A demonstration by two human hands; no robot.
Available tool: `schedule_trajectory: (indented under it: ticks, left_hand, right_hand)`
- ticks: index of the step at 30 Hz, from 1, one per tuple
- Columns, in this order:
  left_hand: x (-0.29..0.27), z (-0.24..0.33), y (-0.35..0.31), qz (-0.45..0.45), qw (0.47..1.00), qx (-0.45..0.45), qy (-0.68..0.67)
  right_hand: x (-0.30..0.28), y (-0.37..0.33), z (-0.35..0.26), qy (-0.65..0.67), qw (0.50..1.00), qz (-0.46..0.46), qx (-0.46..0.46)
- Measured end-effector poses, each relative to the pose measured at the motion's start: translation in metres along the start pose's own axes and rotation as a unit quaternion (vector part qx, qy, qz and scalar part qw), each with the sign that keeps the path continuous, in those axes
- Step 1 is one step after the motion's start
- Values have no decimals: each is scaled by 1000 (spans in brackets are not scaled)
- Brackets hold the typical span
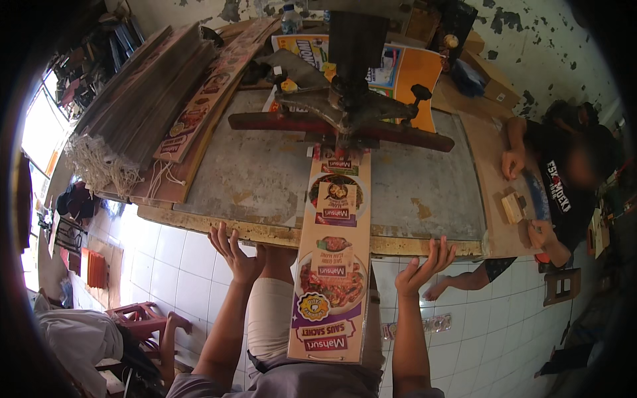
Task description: The person stamps a long strip of printed packets using a manual stamping machine by hand, sliding the strip forward one segment at a time and pressing the stamp down on each section.
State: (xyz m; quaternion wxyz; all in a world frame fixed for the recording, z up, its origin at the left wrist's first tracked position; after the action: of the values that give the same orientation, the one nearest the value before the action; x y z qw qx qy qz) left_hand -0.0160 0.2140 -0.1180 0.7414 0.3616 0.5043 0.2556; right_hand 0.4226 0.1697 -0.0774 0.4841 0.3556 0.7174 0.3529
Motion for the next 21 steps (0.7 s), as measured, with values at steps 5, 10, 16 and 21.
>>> schedule_trajectory:
  ticks: [5, 10, 16, 21]
  left_hand:
    - [2, 0, 0, 14, 1000, 3, 1]
    - [2, 1, 1, 14, 1000, 7, -10]
    - [1, 0, -1, 9, 1000, 5, -9]
    - [4, -1, -2, 16, 1000, 6, -4]
  right_hand:
    - [0, 1, -2, -2, 1000, -1, -1]
    - [-1, 1, -2, 2, 1000, 3, -1]
    - [0, 3, -4, 2, 1000, 6, -3]
    - [0, 1, -3, 3, 1000, 7, -2]
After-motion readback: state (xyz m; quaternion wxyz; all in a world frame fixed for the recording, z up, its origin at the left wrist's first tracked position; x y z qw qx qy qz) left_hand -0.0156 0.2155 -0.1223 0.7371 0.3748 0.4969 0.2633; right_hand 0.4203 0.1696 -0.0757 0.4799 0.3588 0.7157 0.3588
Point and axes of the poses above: each hand's wrist, its own y-axis towards the middle knuckle, its own x-axis out of the palm, z = x × y, the point moved 5 cm from there along y, towards the middle knuckle, and after that the axes turned 1 degree about -z, right-handed, at the moved point
